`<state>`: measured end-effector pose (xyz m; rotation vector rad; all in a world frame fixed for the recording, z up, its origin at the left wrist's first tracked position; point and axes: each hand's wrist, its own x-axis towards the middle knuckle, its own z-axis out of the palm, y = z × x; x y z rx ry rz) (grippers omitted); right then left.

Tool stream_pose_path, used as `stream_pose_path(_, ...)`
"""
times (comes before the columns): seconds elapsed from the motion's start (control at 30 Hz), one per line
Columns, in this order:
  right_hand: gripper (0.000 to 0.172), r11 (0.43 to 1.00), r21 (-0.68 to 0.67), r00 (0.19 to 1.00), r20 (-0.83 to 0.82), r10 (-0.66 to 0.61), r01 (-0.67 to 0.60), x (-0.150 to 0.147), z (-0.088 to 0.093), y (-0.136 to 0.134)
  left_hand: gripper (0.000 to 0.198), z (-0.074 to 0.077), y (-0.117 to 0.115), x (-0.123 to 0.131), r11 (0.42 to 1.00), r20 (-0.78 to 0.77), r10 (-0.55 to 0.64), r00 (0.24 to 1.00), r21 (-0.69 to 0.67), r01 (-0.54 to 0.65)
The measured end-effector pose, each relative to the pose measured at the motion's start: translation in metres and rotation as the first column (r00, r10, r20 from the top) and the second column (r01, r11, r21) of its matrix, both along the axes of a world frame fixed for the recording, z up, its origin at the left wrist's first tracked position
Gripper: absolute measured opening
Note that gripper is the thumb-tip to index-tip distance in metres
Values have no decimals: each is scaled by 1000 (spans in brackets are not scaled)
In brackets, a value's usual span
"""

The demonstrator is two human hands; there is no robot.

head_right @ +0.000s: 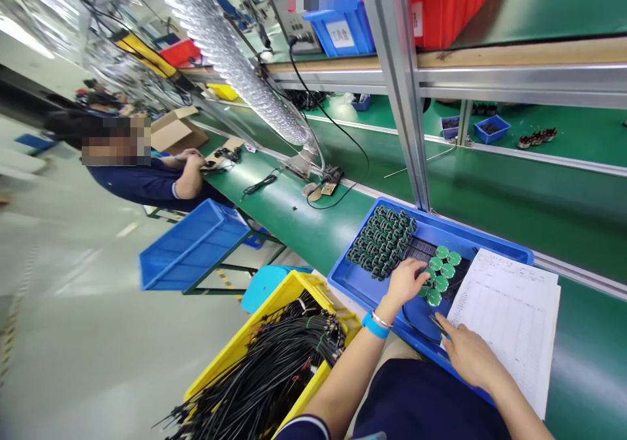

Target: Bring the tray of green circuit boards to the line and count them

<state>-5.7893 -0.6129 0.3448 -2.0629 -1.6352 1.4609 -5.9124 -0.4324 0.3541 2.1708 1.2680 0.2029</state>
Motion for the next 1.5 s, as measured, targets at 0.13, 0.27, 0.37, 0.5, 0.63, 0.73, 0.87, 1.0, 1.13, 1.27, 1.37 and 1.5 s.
stream_pose_path(0.13, 55, 999, 7, 999, -6, -46, 46, 4, -2, -1, 39, 5, 18, 0, 957, -94, 233, 968, 200, -211)
stream_pose_path(0.27, 52, 988, 92, 990, -77, -114, 121, 1, 5, 12, 17, 8, 44, -3, 957, -137, 238, 962, 201, -208)
stream_pose_path(0.37, 49, 964, 148, 968, -160, -195, 219, -1, 14, 29, 12, 18, 49, -15, 966, -92, 216, 972, 167, -199)
stream_pose_path(0.5, 53, 915, 201, 907, -318, -278, 351, -1, 25, 49, 25, 39, 33, -44, 988, 28, 146, 989, 43, -147)
stream_pose_path(0.63, 53, 872, 191, 821, -472, -322, 451, -4, 23, 62, 31, 47, 10, -66, 995, 78, 95, 992, -29, -93)
stream_pose_path(0.73, 57, 842, 137, 752, -540, -378, 522, -10, 14, 62, 29, 39, 6, -63, 990, 21, 137, 990, 33, -138)
stream_pose_path(0.87, 63, 819, 57, 689, -574, -442, 572, -17, 0, 53, 28, 14, 20, -36, 976, -130, 185, 974, 137, -167)
stream_pose_path(1.0, 62, 819, 5, 666, -584, -463, 574, -21, -10, 41, 25, -8, 29, -12, 979, -219, 144, 965, 171, -107)
stream_pose_path(1.13, 59, 816, -26, 651, -588, -480, 578, -22, -16, 39, 47, -7, 26, -19, 972, -216, 101, 971, 232, -49)
stream_pose_path(1.27, 56, 814, -36, 648, -586, -487, 580, -21, -19, 47, 42, 4, 34, -33, 923, -178, 205, 962, 361, -130)
stream_pose_path(1.37, 55, 815, -38, 649, -584, -487, 578, -21, -17, 54, 32, 4, 44, -33, 903, -173, 238, 956, 403, -152)
stream_pose_path(1.5, 54, 817, -29, 653, -585, -482, 576, -22, -14, 62, 26, -6, 49, -26, 914, -136, 185, 973, 386, -120)
